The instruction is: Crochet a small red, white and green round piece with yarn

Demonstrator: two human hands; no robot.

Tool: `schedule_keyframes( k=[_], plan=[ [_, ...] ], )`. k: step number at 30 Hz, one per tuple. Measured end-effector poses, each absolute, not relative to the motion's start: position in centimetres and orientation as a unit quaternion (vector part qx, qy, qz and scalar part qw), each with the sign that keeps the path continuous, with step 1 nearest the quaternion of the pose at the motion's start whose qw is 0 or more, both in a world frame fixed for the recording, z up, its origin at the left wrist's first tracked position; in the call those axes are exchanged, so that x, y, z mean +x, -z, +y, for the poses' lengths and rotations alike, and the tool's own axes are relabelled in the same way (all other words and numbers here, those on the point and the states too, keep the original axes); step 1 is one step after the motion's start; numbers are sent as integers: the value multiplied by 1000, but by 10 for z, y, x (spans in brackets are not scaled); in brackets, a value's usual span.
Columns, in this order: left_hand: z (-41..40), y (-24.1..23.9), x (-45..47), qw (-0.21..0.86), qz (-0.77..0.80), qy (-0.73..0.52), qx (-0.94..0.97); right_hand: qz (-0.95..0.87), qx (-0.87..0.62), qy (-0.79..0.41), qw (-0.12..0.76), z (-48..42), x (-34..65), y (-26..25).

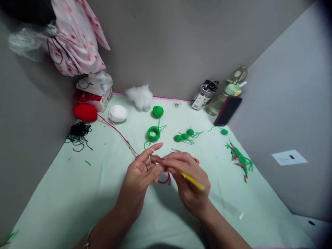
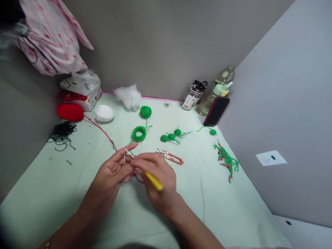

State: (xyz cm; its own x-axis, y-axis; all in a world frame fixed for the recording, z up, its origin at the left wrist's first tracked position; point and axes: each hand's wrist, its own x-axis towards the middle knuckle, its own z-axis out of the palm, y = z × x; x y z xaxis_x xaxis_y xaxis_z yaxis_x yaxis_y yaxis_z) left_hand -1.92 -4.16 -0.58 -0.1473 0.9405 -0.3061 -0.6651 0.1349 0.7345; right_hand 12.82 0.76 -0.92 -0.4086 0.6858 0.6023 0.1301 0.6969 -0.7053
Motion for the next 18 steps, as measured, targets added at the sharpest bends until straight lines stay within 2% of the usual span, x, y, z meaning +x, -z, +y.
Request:
schedule_keyframes(
  k=[3, 5, 8, 13, 18],
  plan=[
    [-39, 4, -23, 695, 372, -606, 103, -804, -257, -248, 476, 9, 133, 10],
    [-38, 3, -26, 712, 362, -598, 63, -740, -284, -336, 509, 12, 135, 9],
    [-38, 3, -25, 674, 388, -623, 86, -641, -289, -479, 525, 18, 132, 7],
    [-41, 7, -19, 648, 414, -616, 173, -650, -290, -496, 498, 18, 126, 8],
    [-41, 7, -24, 684, 407, -586, 151, -566, -279, -600, 492, 20, 130, 8]
  ],
)
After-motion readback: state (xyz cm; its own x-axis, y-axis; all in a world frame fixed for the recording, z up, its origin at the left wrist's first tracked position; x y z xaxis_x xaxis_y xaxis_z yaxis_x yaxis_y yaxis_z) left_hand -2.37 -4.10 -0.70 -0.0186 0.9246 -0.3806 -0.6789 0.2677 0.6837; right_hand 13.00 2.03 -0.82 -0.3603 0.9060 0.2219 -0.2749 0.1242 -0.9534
